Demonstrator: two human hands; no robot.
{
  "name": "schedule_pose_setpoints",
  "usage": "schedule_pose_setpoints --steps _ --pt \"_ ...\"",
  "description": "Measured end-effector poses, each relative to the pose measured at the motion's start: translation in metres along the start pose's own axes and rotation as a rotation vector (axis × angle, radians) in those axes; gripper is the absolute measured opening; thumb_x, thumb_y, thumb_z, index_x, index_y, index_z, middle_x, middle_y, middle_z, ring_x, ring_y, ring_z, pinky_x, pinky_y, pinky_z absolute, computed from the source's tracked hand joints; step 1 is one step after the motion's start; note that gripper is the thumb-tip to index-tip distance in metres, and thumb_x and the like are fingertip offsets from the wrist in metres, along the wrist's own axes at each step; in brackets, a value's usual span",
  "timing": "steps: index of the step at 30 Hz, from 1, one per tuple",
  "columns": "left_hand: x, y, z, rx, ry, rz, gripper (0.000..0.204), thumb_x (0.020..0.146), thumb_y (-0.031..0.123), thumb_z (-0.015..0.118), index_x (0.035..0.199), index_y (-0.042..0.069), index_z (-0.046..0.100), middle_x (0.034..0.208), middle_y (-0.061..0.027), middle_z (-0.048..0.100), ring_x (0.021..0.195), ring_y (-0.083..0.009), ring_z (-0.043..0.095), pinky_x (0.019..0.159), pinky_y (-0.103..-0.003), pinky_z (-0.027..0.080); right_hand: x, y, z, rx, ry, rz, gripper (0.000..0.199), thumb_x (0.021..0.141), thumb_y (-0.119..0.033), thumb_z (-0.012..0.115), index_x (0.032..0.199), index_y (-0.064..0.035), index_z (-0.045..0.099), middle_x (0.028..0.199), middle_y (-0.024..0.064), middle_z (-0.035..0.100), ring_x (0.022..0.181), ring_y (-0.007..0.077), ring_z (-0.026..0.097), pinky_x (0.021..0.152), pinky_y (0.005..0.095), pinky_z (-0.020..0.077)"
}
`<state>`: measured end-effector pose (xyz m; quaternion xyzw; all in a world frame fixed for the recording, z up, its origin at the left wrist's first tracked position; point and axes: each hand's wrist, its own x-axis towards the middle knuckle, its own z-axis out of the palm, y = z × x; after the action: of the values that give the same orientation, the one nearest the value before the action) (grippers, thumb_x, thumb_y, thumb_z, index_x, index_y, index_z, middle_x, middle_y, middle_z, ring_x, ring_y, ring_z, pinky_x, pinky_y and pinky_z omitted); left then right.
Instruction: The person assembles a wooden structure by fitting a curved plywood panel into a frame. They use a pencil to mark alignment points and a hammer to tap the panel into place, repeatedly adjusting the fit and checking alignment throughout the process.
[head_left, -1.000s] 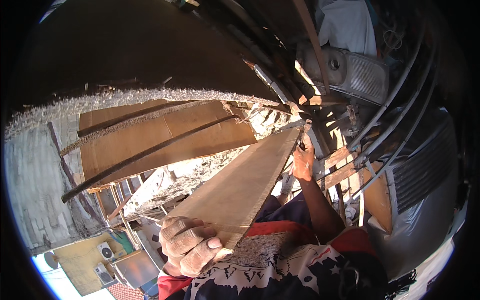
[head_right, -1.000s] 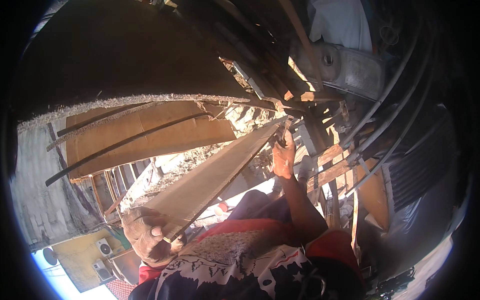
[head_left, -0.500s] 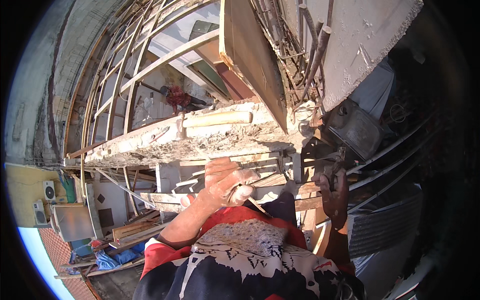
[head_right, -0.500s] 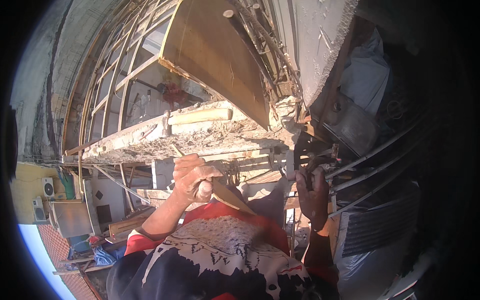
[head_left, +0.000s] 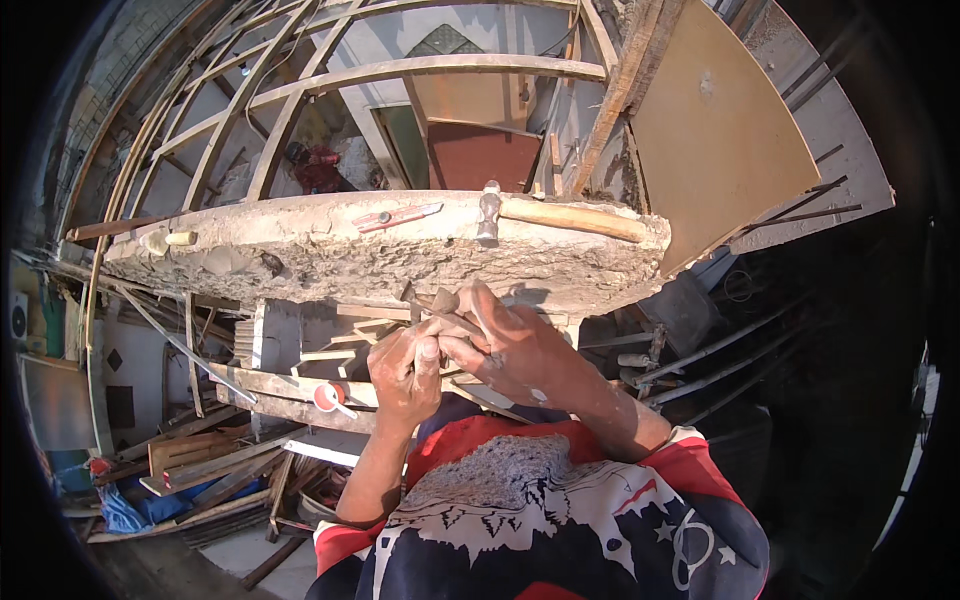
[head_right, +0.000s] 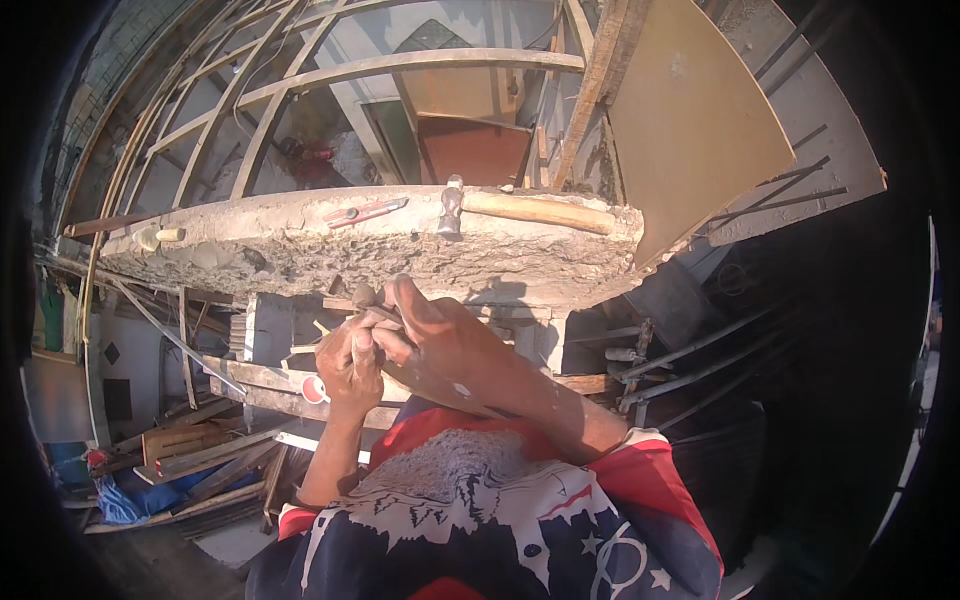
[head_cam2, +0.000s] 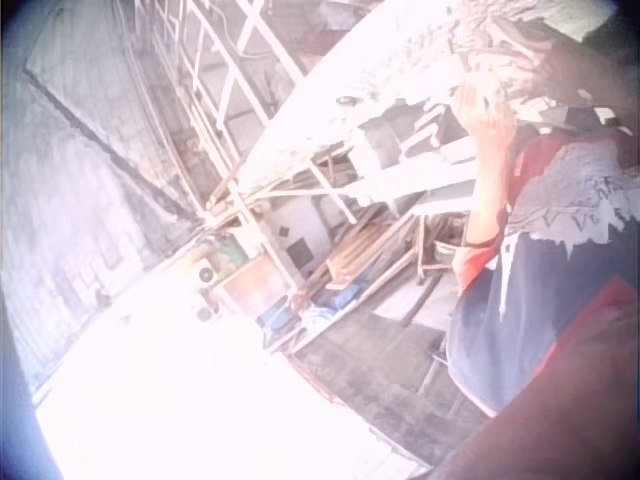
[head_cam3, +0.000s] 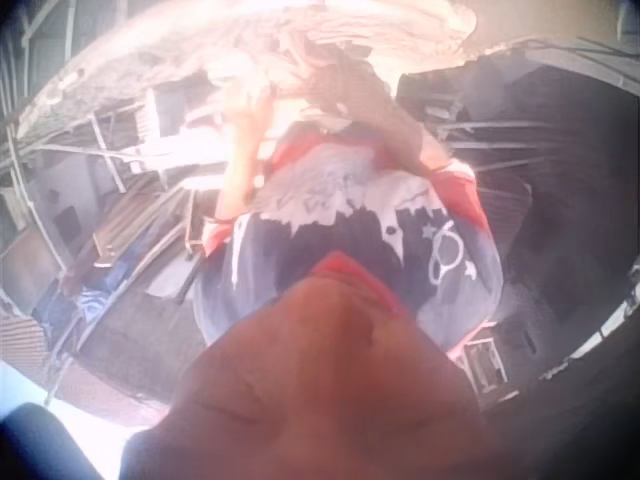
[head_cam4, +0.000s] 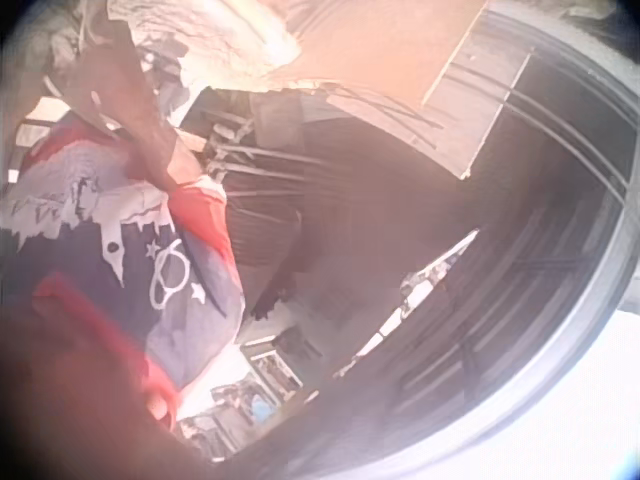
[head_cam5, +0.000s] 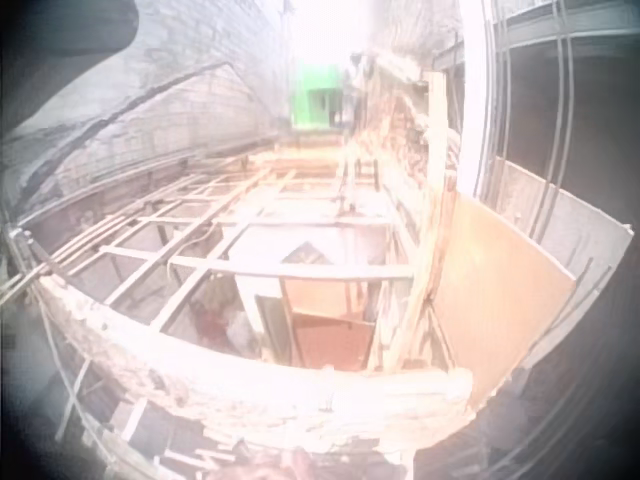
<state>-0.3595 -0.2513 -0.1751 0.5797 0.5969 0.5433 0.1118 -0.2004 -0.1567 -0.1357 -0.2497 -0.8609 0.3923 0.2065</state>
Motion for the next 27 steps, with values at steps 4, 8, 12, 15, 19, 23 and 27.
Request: schedule_pose_setpoints --steps 4,8,12,15,19,23,27 --pt "-0.033 -0.048 -0.079 0.075 0.167 -0.233 0.048 0.11 0.033 0.042 0.078 0.0 0.056 0.067 -0.0044 0.052 0.06 -0.0143 0.046 0.056 -0.032 0.036 0.058 -0.04 0.101 0.102 -0.054 -0.019 0.041 0.097 -0.024 0.066 0.12 0.0038 0.046 0.087 0.0277 0.064 0.081 0.045 0.067 0.064 0.0484 0.0525" --pt "-0.061 -0.103 -0.12 0.304 0.37 -0.358 0.047 0.111 0.032 0.04 0.08 -0.001 0.051 0.076 -0.0081 0.05 0.07 -0.0213 0.048 0.066 -0.036 0.041 0.096 -0.063 0.163 0.099 -0.179 -0.023 0.034 0.094 -0.019 0.068 0.113 0.0036 0.052 0.1 0.0225 0.06 0.082 0.0431 0.065 0.066 0.043 0.0526" --pt "-0.072 -0.133 -0.152 0.08 0.555 -0.418 0.048 0.11 0.041 0.044 0.088 0.0 0.056 0.088 -0.0073 0.061 0.078 -0.0187 0.056 0.072 -0.032 0.045 0.119 -0.066 0.209 -0.157 0.121 -0.369 0.031 0.086 -0.014 0.069 0.111 0.0035 0.064 0.107 0.0162 0.055 0.089 0.0332 0.066 0.072 0.0363 0.0571" --pt "-0.088 -0.149 -0.171 -0.125 0.465 -0.432 0.055 0.108 0.049 0.045 0.088 -0.001 0.055 0.106 -0.0125 0.069 0.066 -0.0123 0.058 0.056 -0.024 0.045 0.136 -0.064 0.227 -0.253 -0.069 -0.227 0.031 0.089 -0.014 0.069 0.114 0.0037 0.062 0.105 0.0154 0.055 0.1 0.0313 0.066 0.078 0.0379 0.0575" --pt "-0.09 -0.166 -0.186 -0.148 0.386 -0.373 0.059 0.106 0.055 0.045 0.086 0.0 0.054 0.09 -0.0084 0.062 0.06 -0.0121 0.056 0.051 -0.025 0.043 0.15 -0.078 0.244 -0.089 -0.003 -0.377 0.041 0.094 -0.017 0.067 0.124 0.0061 0.05 0.106 0.0191 0.062 0.093 0.036 0.069 0.08 0.0418 0.0572" --pt "-0.072 -0.163 -0.193 -0.183 0.381 -0.338 0.054 0.107 0.05 0.047 0.083 0.002 0.053 0.08 -0.0034 0.053 0.074 -0.0126 0.051 0.068 -0.028 0.042 0.156 -0.078 0.252 0.092 0.071 -0.299 0.037 0.089 -0.019 0.071 0.118 -0.0007 0.057 0.108 0.0178 0.059 0.093 0.0353 0.069 0.079 0.0409 0.0584" --pt "-0.062 -0.159 -0.198 -0.28 0.465 -0.392 0.052 0.107 0.046 0.048 0.08 0.003 0.049 0.08 -0.0038 0.053 0.075 -0.0127 0.051 0.071 -0.029 0.042 0.153 -0.081 0.256 0.407 -0.034 0.07 0.041 0.094 -0.027 0.069 0.118 0.0027 0.055 0.107 0.0185 0.064 0.091 0.0349 0.069 0.078 0.0417 0.0574"
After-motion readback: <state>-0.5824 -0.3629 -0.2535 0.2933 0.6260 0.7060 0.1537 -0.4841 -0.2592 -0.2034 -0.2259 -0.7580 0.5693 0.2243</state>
